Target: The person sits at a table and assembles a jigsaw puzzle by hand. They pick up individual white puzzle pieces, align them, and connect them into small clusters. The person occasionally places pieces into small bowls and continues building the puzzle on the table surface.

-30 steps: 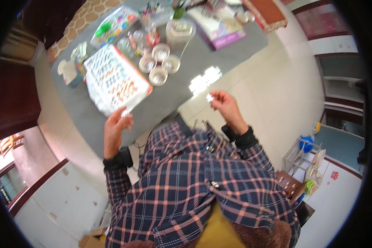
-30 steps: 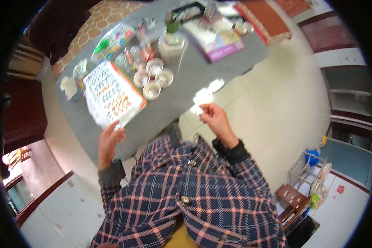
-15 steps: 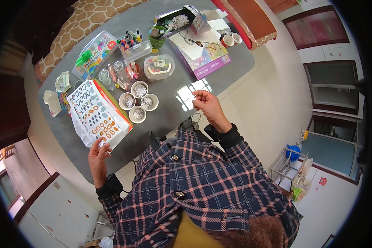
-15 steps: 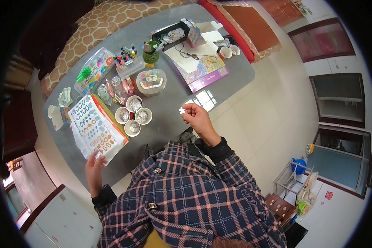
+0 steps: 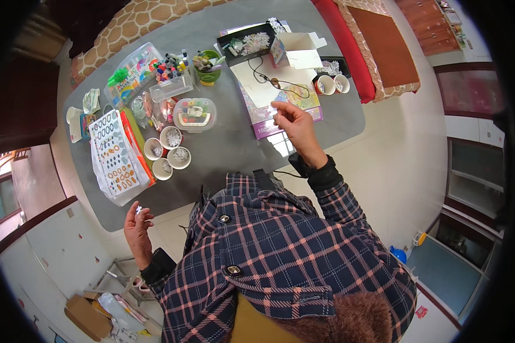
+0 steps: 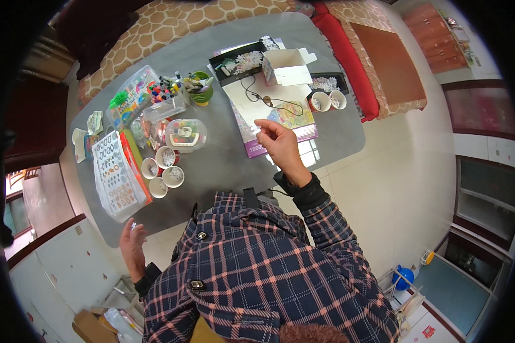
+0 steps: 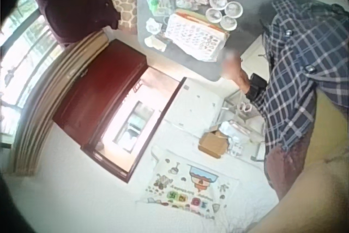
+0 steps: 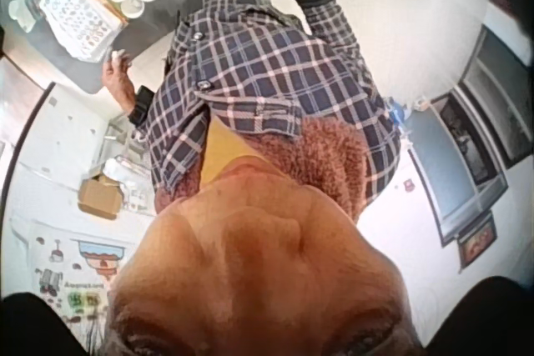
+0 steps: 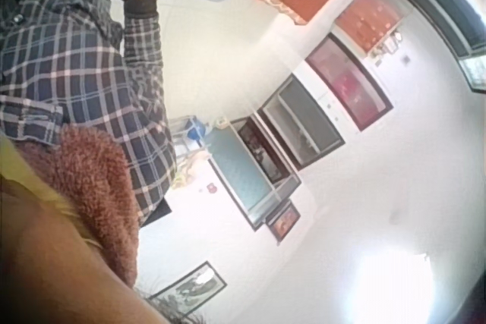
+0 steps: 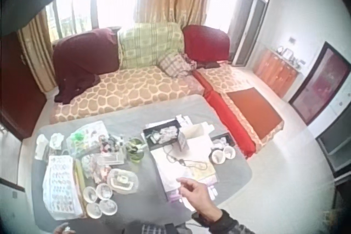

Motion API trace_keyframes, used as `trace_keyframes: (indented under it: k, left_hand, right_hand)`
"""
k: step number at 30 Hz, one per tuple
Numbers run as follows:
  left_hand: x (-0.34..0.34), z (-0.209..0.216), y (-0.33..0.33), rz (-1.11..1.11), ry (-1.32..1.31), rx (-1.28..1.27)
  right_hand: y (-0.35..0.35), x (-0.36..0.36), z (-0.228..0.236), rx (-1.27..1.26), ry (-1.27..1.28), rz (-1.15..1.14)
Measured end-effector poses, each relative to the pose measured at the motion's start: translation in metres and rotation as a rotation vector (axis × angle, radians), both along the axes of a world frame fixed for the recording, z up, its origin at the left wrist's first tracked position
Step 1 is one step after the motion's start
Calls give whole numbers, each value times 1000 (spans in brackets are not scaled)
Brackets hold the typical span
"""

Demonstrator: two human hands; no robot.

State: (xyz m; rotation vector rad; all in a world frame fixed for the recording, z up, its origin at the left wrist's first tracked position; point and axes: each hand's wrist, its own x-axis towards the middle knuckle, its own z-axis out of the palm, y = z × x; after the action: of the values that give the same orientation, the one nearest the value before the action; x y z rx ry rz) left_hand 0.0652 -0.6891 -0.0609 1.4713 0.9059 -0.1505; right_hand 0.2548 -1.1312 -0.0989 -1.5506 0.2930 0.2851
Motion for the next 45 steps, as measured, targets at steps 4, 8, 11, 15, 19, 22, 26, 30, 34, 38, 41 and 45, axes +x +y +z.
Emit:
trace_keyframes:
  k: [4, 8, 11, 15, 19, 22, 26, 30, 34, 38, 41, 45]
  left_hand:
    - [5, 13, -52, 36, 8, 39]
    - [-1, 26, -82, 81, 21, 69]
    - [-5, 28, -87, 92, 31, 108]
    - [3, 32, -81, 82, 21, 144]
    - [24, 27, -71, 65, 12, 155]
    - [35, 21, -69, 34, 19, 141]
    - [50, 19, -74, -20, 30, 139]
    - [65, 19, -81, -66, 57, 158]
    - [73, 17, -91, -105, 83, 182]
    - [80, 12, -99, -108, 123, 178]
    - [84, 9, -102, -121, 139, 182]
    - [88, 9, -106, -150, 137, 196]
  right_hand:
    - [-42, 25, -6, 12, -38, 43]
    - [-71, 43, -7, 33, -51, 57]
    - [-81, 47, -9, 34, -78, 42]
    - [-88, 51, -15, 9, -45, 3]
    - [-89, 39, -26, 102, -28, -46]
    - [-94, 32, -38, 141, -68, -109]
    - [-109, 22, -55, -3, -20, -186]
    - [-133, 14, -69, 66, 56, -242]
    - [-148, 12, -84, 111, 71, -349]
    - [-162, 17, -97, 95, 84, -363]
    - [-169, 20, -103, 103, 50, -370]
    - [-177, 24, -109, 65, 70, -384]
